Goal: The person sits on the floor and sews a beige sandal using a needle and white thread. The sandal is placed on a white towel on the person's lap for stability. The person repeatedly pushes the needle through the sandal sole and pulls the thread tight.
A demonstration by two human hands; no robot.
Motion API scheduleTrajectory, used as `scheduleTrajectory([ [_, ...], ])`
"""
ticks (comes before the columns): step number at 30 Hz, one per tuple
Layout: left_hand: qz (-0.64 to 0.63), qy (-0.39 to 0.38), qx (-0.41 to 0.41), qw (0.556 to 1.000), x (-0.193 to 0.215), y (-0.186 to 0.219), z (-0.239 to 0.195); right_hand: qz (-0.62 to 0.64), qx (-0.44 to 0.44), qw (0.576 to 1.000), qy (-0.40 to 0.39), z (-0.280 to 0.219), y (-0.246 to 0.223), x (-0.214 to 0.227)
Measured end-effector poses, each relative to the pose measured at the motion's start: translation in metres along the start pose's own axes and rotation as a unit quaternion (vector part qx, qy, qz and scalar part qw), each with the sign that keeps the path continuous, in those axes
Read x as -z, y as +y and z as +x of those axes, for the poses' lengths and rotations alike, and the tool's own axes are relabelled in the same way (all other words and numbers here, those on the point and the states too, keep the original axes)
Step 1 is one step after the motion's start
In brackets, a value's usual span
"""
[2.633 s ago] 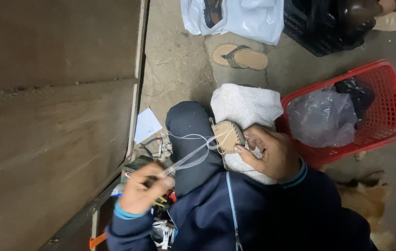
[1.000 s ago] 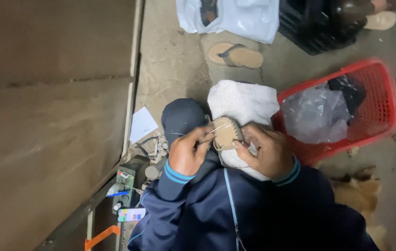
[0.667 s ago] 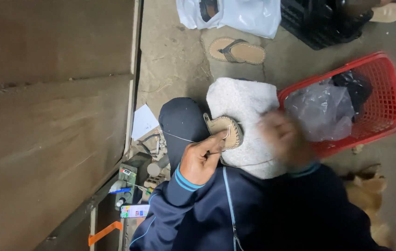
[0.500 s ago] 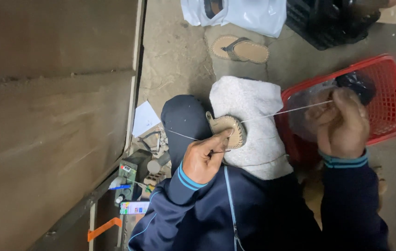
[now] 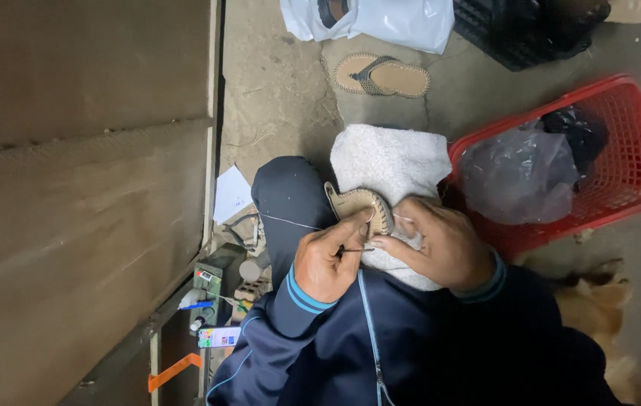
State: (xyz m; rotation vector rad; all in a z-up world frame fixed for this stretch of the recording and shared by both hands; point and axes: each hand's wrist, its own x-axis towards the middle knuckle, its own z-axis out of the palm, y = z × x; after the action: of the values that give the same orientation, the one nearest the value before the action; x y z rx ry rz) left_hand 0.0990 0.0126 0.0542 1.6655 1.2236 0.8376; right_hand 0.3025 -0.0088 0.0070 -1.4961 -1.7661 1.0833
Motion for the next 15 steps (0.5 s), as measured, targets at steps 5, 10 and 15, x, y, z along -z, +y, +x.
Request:
scheduleTrajectory([
  [5,0.0,0.0,-0.017,1.0,-0.006,0.002,0.006,0.011,0.082,0.992,0.094,0.002,0.01,-0.01],
  [10,-0.01,0.012,-0.013,1.0,-0.006,-0.002,0.003,-0.05,0.14,0.979,0.138,0.002,-0.006,-0.014],
  [15,-0.041,0.02,-0.019,0.999,-0.001,-0.003,-0.001,-0.14,0.131,0.967,0.166,-0.005,-0.007,-0.019],
])
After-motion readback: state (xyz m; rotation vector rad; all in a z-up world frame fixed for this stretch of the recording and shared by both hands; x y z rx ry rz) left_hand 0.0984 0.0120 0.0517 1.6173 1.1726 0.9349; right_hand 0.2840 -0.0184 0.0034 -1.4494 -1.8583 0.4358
